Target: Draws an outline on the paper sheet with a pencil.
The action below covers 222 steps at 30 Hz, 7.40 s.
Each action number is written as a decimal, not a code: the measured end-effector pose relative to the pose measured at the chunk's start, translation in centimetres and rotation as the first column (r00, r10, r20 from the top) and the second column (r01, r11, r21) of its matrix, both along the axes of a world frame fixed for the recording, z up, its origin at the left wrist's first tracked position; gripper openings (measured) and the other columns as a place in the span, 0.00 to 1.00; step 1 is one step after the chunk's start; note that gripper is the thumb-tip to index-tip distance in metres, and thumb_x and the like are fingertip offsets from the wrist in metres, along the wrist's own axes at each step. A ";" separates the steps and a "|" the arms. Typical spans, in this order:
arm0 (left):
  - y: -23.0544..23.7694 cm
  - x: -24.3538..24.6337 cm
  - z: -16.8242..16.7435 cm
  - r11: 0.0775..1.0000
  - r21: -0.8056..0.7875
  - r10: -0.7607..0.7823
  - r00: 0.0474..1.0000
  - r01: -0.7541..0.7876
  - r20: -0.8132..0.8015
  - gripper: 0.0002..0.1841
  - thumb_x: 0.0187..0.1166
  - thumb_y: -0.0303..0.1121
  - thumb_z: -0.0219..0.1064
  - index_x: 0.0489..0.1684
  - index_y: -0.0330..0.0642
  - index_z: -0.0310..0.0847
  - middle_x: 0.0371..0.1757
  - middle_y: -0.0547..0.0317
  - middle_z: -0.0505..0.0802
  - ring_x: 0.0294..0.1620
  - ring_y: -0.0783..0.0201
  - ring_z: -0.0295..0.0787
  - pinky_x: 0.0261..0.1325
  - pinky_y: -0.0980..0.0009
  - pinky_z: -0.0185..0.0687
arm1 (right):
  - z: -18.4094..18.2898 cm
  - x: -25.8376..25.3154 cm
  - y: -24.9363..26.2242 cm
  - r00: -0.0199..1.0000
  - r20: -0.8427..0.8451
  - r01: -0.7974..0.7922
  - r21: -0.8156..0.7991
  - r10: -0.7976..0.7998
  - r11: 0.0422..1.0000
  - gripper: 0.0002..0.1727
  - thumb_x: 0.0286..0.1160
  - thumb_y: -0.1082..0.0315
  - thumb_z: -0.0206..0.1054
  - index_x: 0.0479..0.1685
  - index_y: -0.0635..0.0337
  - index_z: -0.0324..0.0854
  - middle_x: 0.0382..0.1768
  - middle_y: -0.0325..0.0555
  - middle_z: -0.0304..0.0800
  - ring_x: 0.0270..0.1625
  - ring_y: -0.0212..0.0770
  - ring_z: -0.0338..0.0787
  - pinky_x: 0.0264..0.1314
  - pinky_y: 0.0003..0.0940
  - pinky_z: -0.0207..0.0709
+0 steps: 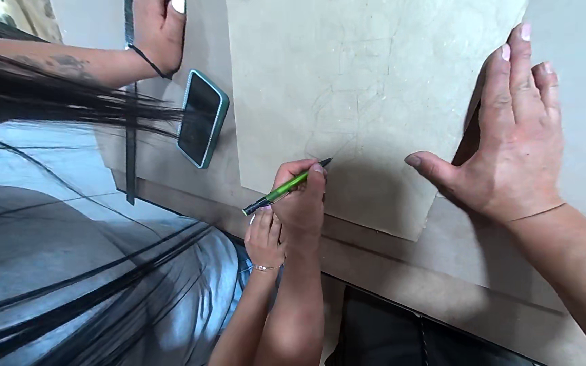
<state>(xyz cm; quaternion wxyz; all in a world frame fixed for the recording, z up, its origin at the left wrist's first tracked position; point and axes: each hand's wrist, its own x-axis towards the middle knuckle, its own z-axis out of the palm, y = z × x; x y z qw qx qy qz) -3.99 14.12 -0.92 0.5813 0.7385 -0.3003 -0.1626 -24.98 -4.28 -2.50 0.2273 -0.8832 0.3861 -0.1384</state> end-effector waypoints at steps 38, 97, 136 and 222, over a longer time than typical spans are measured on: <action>-5.0 2.5 0.8 0.983 -0.005 0.184 0.981 -0.185 -0.058 0.05 0.81 0.26 0.65 0.41 0.32 0.83 0.28 0.52 0.93 0.25 0.62 0.91 0.26 0.68 0.89 | 0.0 0.2 0.1 1.000 0.002 0.011 -0.027 -0.011 1.000 0.73 0.58 0.14 0.57 0.94 0.69 0.46 0.93 0.64 0.48 0.93 0.59 0.58 0.96 0.58 0.42; 0.1 2.5 1.2 0.999 -0.038 -0.006 0.993 0.001 -0.120 0.07 0.84 0.27 0.60 0.47 0.37 0.84 0.33 0.59 0.94 0.29 0.66 0.92 0.33 0.69 0.90 | -0.1 0.0 0.0 1.000 0.018 0.006 -0.012 -0.006 1.000 0.73 0.58 0.15 0.59 0.94 0.69 0.46 0.94 0.64 0.47 0.94 0.57 0.56 0.96 0.57 0.39; 0.8 1.8 0.0 0.992 -0.019 -0.121 0.992 0.121 -0.026 0.06 0.70 0.19 0.70 0.40 0.38 0.83 0.34 0.59 0.93 0.28 0.69 0.89 0.29 0.73 0.87 | -0.2 0.0 0.0 1.000 0.022 0.003 -0.008 -0.002 1.000 0.73 0.58 0.15 0.59 0.94 0.68 0.46 0.93 0.65 0.47 0.94 0.57 0.56 0.96 0.58 0.39; 1.3 3.2 -0.3 0.996 -0.022 -0.091 0.996 0.091 -0.022 0.04 0.73 0.21 0.71 0.40 0.37 0.84 0.32 0.57 0.94 0.29 0.66 0.91 0.32 0.70 0.89 | 0.0 0.1 0.1 1.000 -0.007 0.004 -0.006 -0.004 1.000 0.74 0.58 0.15 0.59 0.94 0.68 0.44 0.94 0.65 0.46 0.94 0.58 0.55 0.96 0.58 0.39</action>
